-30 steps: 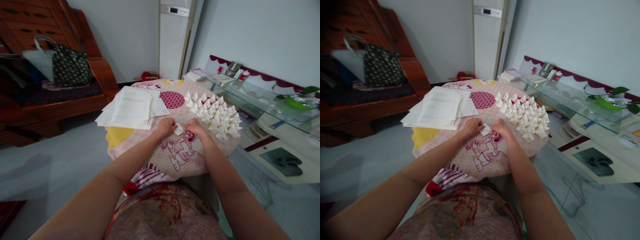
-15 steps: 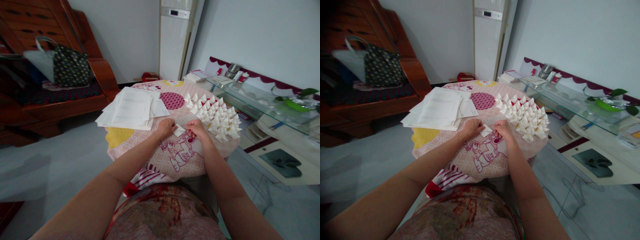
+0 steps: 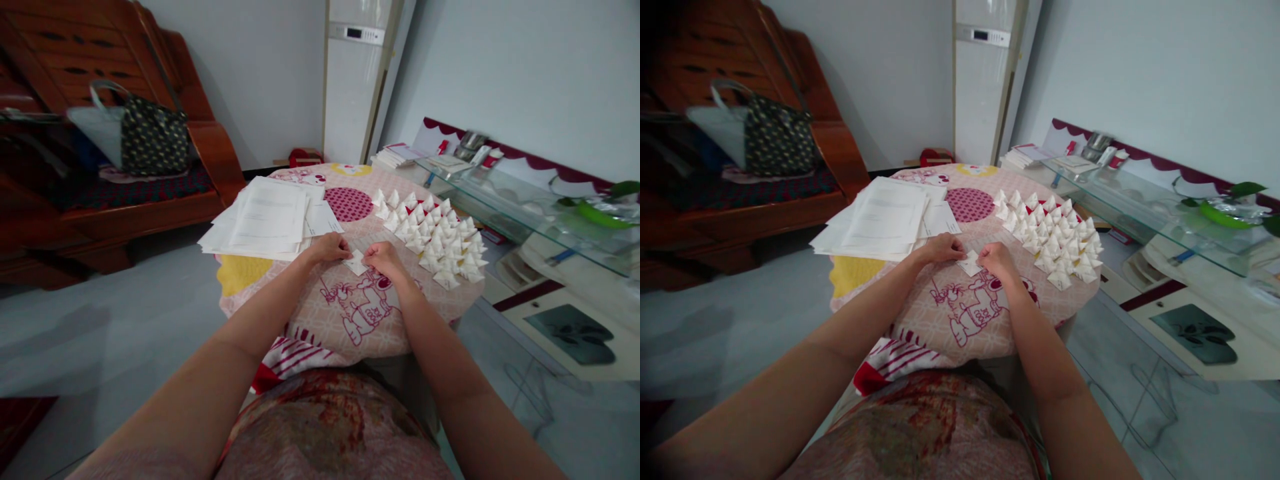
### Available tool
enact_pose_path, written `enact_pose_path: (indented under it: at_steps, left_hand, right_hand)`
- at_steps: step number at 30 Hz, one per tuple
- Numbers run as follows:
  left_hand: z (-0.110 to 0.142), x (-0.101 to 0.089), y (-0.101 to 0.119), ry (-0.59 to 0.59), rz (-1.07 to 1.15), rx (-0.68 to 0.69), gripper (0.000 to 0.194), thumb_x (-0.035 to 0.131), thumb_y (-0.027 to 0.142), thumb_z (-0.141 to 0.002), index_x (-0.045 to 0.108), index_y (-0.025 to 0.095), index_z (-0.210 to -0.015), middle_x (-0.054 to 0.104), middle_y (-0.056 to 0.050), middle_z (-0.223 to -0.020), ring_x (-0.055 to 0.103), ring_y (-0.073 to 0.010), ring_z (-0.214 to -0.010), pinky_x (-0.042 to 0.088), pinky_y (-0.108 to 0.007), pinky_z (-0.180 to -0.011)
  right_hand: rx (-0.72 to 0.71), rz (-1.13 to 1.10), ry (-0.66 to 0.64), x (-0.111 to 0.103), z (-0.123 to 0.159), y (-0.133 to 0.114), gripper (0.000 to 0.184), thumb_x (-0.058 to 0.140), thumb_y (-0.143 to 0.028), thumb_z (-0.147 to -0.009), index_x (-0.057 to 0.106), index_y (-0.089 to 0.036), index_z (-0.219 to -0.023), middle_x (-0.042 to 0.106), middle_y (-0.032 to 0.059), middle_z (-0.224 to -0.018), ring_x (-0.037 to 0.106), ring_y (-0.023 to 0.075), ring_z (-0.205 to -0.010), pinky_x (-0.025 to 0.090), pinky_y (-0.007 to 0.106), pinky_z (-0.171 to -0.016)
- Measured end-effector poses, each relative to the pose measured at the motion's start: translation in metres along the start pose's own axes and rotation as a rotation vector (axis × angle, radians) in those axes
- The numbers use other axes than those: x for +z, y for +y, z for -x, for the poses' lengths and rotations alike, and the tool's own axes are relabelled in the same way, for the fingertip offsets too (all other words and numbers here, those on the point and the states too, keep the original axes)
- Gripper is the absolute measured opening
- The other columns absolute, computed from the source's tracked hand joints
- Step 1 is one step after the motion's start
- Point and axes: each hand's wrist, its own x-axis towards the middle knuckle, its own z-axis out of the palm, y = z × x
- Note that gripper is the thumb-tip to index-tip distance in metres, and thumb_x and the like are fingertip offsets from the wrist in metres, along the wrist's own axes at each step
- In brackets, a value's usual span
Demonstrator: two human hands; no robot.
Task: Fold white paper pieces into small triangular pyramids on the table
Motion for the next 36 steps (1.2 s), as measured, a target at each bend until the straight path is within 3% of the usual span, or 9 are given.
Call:
enact_pose_path:
  at_steps: [12, 20, 26, 36]
  left_hand:
    - [-0.002, 0.001, 0.0, 0.014, -0.033, 0.001, 0.018, 0.069, 0.025, -0.072, 0.07, 0.014, -0.058, 0.054, 0.002, -0.049, 0.047, -0.0112, -0.055, 0.032, -0.025, -0.057]
    - [0.0, 0.006, 0.001, 0.054, -0.082, -0.012, 0.012, 0.07, 0.024, -0.072, 0.077, 0.014, -0.07, 0.063, 0.0, -0.059, 0.053, -0.0124, -0.058, 0.037, -0.025, -0.059]
    - [0.005, 0.01, 0.002, 0.083, -0.123, -0.052, 0.012, 0.07, 0.024, -0.074, 0.078, 0.016, -0.079, 0.07, -0.002, -0.069, 0.059, -0.0147, -0.065, 0.04, -0.024, -0.061]
    - [0.013, 0.019, 0.012, 0.152, -0.217, -0.114, 0.022, 0.07, 0.029, -0.077, 0.075, 0.017, -0.094, 0.074, -0.007, -0.087, 0.064, -0.0199, -0.08, 0.045, -0.027, -0.069]
  right_hand:
    - [-0.004, 0.054, 0.015, 0.002, 0.0, 0.002, 0.003, 0.07, -0.017, -0.077, 0.071, -0.015, -0.074, 0.053, -0.0052, -0.046, 0.05, 0.0098, -0.039, 0.036, 0.02, -0.043]
    - [0.006, 0.324, 0.076, 0.006, -0.003, -0.008, 0.02, 0.081, -0.033, -0.074, 0.074, -0.016, -0.08, 0.071, 0.0043, -0.069, 0.064, 0.0166, -0.065, 0.044, 0.025, -0.059]
    - [0.03, 0.407, 0.051, 0.006, -0.002, -0.018, 0.026, 0.083, -0.04, -0.074, 0.074, -0.017, -0.081, 0.073, 0.0083, -0.077, 0.068, 0.0204, -0.074, 0.045, 0.026, -0.06]
    - [-0.013, 0.422, 0.044, 0.008, -0.005, -0.014, 0.025, 0.08, -0.04, -0.076, 0.073, -0.016, -0.08, 0.074, 0.0106, -0.08, 0.069, 0.0222, -0.077, 0.044, 0.026, -0.061]
